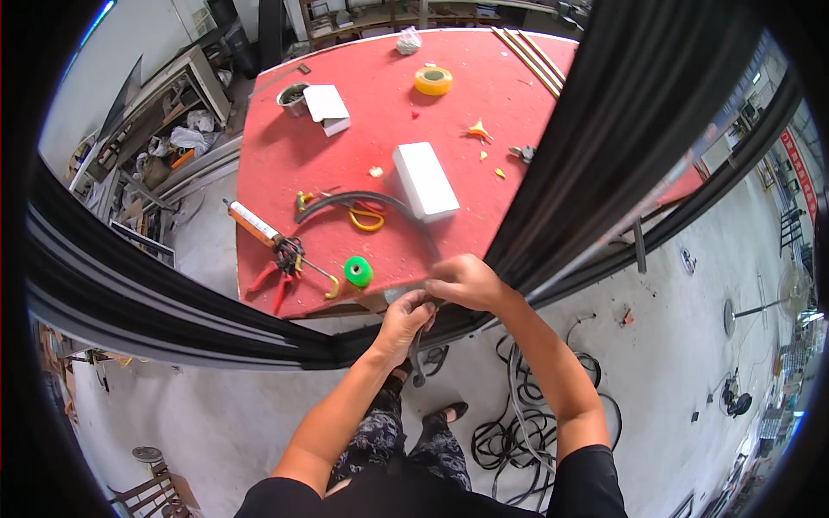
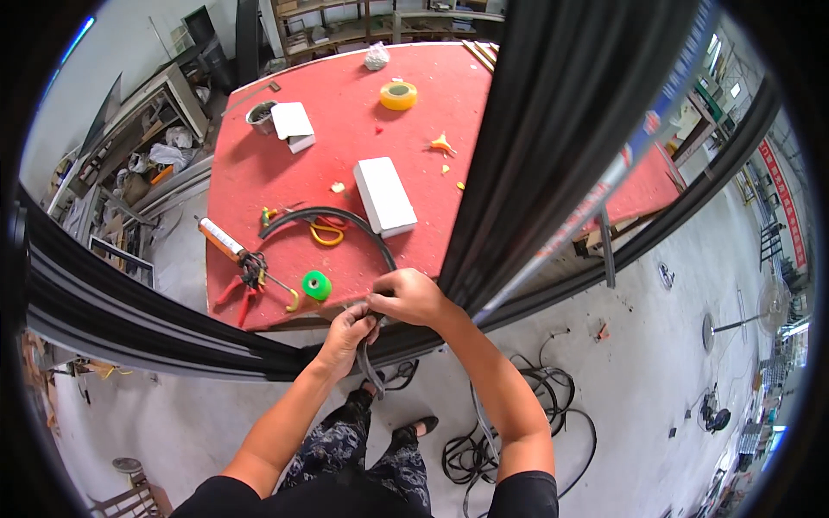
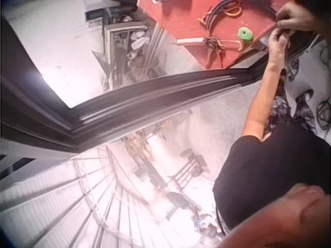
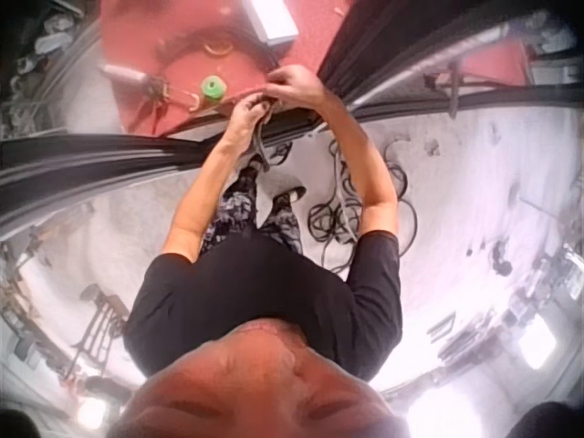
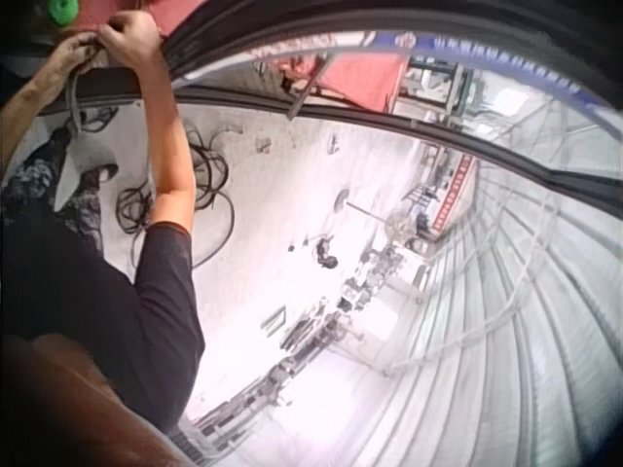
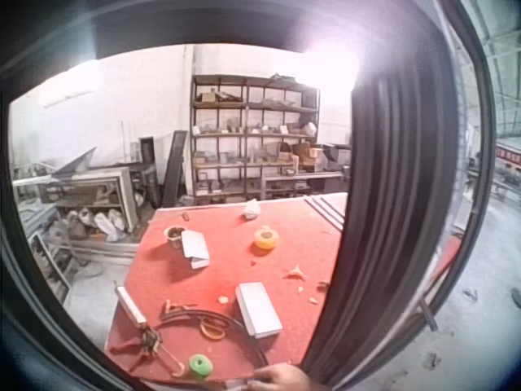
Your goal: The person pulls a rubber gasket strip from a pile on the floor and cuts a length with shears before pressing it into the groove of a window frame.
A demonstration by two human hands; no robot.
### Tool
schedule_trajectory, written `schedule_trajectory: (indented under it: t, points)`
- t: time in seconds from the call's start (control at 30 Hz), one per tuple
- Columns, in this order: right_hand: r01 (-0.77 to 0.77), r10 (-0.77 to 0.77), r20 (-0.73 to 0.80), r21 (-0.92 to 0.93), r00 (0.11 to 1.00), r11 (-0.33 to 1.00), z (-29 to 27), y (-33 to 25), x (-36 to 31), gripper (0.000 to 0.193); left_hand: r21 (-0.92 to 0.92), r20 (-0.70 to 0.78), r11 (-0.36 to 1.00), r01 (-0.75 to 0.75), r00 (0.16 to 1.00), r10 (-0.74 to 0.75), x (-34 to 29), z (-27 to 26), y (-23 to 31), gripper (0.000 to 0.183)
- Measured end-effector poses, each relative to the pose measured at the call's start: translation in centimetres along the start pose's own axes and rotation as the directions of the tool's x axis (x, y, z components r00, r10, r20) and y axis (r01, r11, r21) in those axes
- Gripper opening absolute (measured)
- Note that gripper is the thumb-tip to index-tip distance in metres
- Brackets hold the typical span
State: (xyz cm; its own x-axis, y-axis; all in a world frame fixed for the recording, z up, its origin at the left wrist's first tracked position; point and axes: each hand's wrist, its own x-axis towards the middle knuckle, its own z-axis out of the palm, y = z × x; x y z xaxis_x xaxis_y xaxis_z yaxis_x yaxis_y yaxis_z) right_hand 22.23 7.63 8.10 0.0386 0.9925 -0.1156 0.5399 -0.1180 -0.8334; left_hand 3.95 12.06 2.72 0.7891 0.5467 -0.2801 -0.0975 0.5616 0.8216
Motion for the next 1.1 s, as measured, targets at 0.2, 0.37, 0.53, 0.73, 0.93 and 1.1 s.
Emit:
schedule_trajectory:
  t: [0.2,0.37,0.53,0.73,0.93,1.1]
  points:
    - [0.030,-0.063,-0.063,-0.424,0.996,0.905,5.3,3.2,16.4,0.021,0.278,-0.136,0.951,0.132,0.986,-0.097,-1.7,-6.1,-6.1,0.012]
    - [-0.160,-0.009,-0.275,-0.587,0.961,0.793,12.5,9.6,25.7,0.017,0.411,-0.044,0.899,0.148,0.989,-0.142,-2.9,-9.2,-9.7,0.014]
    - [-0.301,-0.081,-0.501,-0.633,0.862,0.713,15.2,10.6,28.4,0.019,0.415,0.025,0.884,0.216,0.968,-0.248,-4.0,-10.5,-9.0,0.019]
    - [-0.228,0.297,0.162,-0.345,0.941,0.911,9.6,5.8,26.0,0.022,0.459,-0.010,0.853,0.247,0.962,-0.273,-1.6,-11.1,-8.7,0.012]
    - [-0.163,0.151,0.086,0.761,0.985,0.628,4.9,3.2,8.9,0.053,0.377,0.052,0.892,0.249,0.956,-0.288,-1.2,-8.5,-9.9,0.012]
    - [0.104,0.348,-0.209,0.949,0.914,0.296,9.8,3.5,-14.0,0.059,0.365,0.125,0.894,0.259,0.938,-0.323,-2.1,-4.8,-9.4,0.017]
